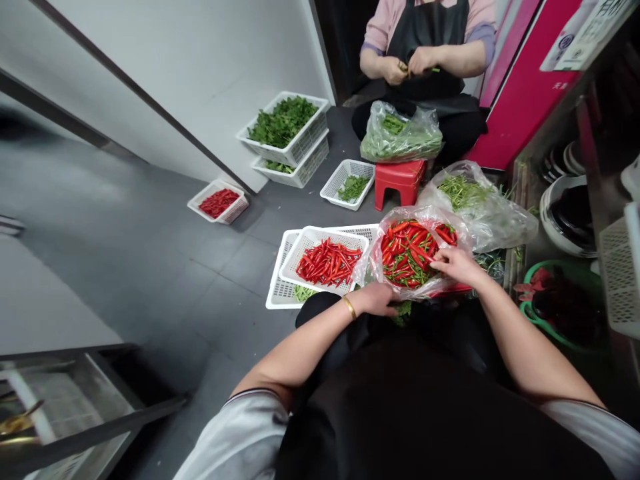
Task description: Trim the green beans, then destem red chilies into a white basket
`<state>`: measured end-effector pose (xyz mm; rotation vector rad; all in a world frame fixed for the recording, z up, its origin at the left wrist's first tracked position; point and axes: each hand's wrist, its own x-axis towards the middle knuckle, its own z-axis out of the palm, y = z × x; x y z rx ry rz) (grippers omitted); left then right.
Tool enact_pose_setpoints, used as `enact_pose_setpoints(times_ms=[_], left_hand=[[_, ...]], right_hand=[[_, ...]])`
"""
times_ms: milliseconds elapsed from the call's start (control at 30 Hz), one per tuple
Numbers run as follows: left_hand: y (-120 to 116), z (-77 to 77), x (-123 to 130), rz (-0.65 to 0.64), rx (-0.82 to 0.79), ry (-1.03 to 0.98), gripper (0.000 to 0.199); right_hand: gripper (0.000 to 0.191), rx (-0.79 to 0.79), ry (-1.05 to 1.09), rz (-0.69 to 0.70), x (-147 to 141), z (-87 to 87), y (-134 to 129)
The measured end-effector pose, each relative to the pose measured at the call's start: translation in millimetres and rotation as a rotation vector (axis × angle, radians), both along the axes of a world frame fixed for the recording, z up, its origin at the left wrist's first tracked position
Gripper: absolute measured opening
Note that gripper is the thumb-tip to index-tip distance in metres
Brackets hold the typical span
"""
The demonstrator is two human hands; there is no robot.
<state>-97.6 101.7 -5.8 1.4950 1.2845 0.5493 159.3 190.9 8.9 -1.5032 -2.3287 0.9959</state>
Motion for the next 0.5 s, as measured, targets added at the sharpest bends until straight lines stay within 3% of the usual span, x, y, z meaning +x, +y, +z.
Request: enact_pose_setpoints(times_ms=[100, 167, 233, 300, 367, 433, 500], left_hand=[[13, 5.2, 21, 0.184, 0.053, -0.143, 0.027], [22, 3.6, 38, 0.363, 0.037, -0.300, 0.030], [25, 0.8, 48, 0.452, -0.054, -0.434, 0.032], [23, 1.0, 47, 0.384, -0.163, -0.476, 0.034], [19, 6.4, 38, 0.203, -0.212, -0.450, 0.035], [17, 15.1, 26, 0.049, -0.190, -0.412, 0.035], [19, 22.4, 16, 0.000, -0.193, -0.398, 0.034]], right_hand=[[0.033, -0.177, 0.385, -0.084, -26, -6.7, -31], [0.038, -0.275, 0.469, -0.034, -41, -8.4, -46], [0.045, -0.412, 0.495, 0.002, -48, -8.6, -50], [0.051, -0.520, 0.524, -0.010, -49, -8.1, -43], [0.056, -0.511, 0.520, -0.026, -49, -6.8, -32], [0.058, -0.407, 0.448, 0.015, -53, -4.1, -22], [0.060, -0.190, 0.299, 0.023, -59, 0.1, -14]])
